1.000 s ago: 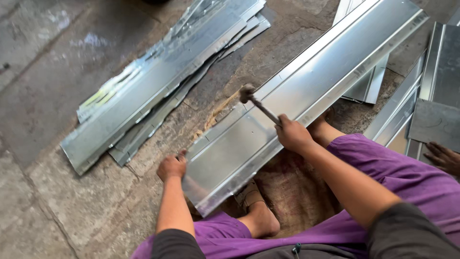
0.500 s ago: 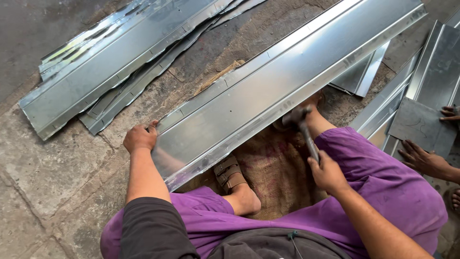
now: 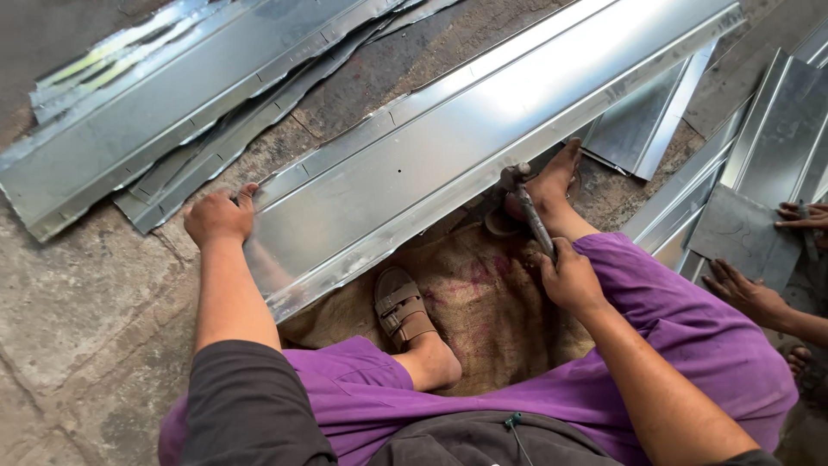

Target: The person sits on the floor and uses a hammer to strike a long metal sheet placed on a wooden block. They repeatedly hit the metal sheet along its length, occasionally adjusting its position or flipping it over to work on different sections.

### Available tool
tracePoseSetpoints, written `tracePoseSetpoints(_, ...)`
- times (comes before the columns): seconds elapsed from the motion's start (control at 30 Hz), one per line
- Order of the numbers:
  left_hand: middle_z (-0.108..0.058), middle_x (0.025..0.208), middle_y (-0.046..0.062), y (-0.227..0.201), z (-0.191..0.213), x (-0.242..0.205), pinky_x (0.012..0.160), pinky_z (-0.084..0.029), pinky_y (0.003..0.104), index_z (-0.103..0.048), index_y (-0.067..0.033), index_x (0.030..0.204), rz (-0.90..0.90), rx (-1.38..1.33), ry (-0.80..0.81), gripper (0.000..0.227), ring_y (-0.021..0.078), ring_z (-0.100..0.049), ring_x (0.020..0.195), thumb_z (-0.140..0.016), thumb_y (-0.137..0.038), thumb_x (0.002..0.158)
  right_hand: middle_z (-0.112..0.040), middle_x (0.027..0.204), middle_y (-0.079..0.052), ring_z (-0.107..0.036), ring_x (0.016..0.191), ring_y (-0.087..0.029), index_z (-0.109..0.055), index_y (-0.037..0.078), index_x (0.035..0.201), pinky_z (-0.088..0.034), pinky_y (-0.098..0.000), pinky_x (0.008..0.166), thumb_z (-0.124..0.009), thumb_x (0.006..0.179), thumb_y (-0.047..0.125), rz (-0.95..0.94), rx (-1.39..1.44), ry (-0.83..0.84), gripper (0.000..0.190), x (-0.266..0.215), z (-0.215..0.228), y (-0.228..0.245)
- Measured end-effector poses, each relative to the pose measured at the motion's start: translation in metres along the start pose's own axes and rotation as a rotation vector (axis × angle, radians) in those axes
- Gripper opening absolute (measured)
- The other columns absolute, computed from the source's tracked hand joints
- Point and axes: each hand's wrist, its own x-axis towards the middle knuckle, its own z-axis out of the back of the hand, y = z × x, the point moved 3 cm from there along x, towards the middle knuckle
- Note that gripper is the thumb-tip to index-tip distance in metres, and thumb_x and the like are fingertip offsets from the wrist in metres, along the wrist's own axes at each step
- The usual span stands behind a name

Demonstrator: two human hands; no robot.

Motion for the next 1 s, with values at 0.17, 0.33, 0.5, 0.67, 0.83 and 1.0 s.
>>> tracePoseSetpoints(0.17,-0.074,0.109,0.022,0.007,-0.014,0.011,0.090,-0.050,0.052,-0.077,-0.0096,0.111,0.075,-0.067,0.001,0.079,0.0404,-0.068,0.106,-0.043,-0.080,0.101,-0.069,0.095,-0.032,-0.066,0.093,-0.051,-0.058,0.001,0.121,-0.053,-0.0567,0.080,-0.063,0.095,0.023,0.023,-0.019,-0.015,0.034,0.008,-0.004,0.005)
tracePoseSetpoints(0.33,-0.075,0.108,0.023,0.020,-0.017,0.011,0.089,-0.053,0.052,-0.078,-0.0096,0.111,0.030,-0.098,-0.050,0.077,0.0425,-0.069,0.105,-0.045,-0.078,0.101,-0.069,0.095,-0.031,-0.065,0.093,-0.052,-0.059,0.003,0.119,-0.053,-0.0575,0.078,-0.064,0.096,0.024,0.048,-0.040,-0.003,0.032,0.017,0.004,0.021)
tracePoseSetpoints(0.5,-0.074,0.107,0.023,0.025,-0.022,0.009,0.091,-0.053,0.051,-0.078,-0.0092,0.109,0.078,-0.138,-0.024,0.078,0.0424,-0.069,0.105,-0.044,-0.079,0.100,-0.071,0.090,-0.028,-0.070,0.089,-0.048,-0.057,0.008,0.125,-0.054,-0.0570,0.077,-0.060,0.097,0.030,-0.031,-0.034,0.002,0.035,0.002,0.007,0.045)
tracePoseSetpoints(0.67,-0.074,0.111,0.011,0.014,-0.023,-0.002,0.093,-0.051,0.052,-0.075,-0.0177,0.105,-0.106,0.008,-0.371,0.049,0.0364,-0.067,0.108,-0.057,-0.063,0.102,-0.071,0.103,-0.029,-0.065,0.091,-0.053,-0.055,0.013,0.126,-0.051,-0.0622,0.077,-0.062,0.098,0.033,0.110,-0.177,0.061,0.036,0.000,-0.031,0.058)
tracePoseSetpoints(0.83,-0.067,0.121,0.009,-0.014,-0.042,-0.014,0.105,-0.045,0.052,-0.063,-0.0193,0.112,-0.275,-0.135,-0.379,0.020,0.0309,-0.057,0.119,-0.063,-0.035,0.100,-0.067,0.096,-0.033,-0.065,0.085,-0.053,-0.032,-0.003,0.146,-0.052,-0.0617,0.076,-0.056,0.100,0.030,0.098,-0.189,0.224,0.061,0.015,-0.101,0.039)
tracePoseSetpoints(1.0,-0.055,0.134,0.015,-0.048,-0.038,-0.055,0.108,-0.039,0.061,-0.060,-0.0203,0.130,-0.399,-0.215,-0.404,0.047,0.0350,-0.050,0.129,-0.056,-0.059,0.103,-0.066,0.095,-0.034,-0.065,0.083,-0.053,-0.030,-0.008,0.146,-0.053,-0.0609,0.072,-0.056,0.095,0.022,0.192,-0.149,0.152,0.064,0.018,-0.125,0.008)
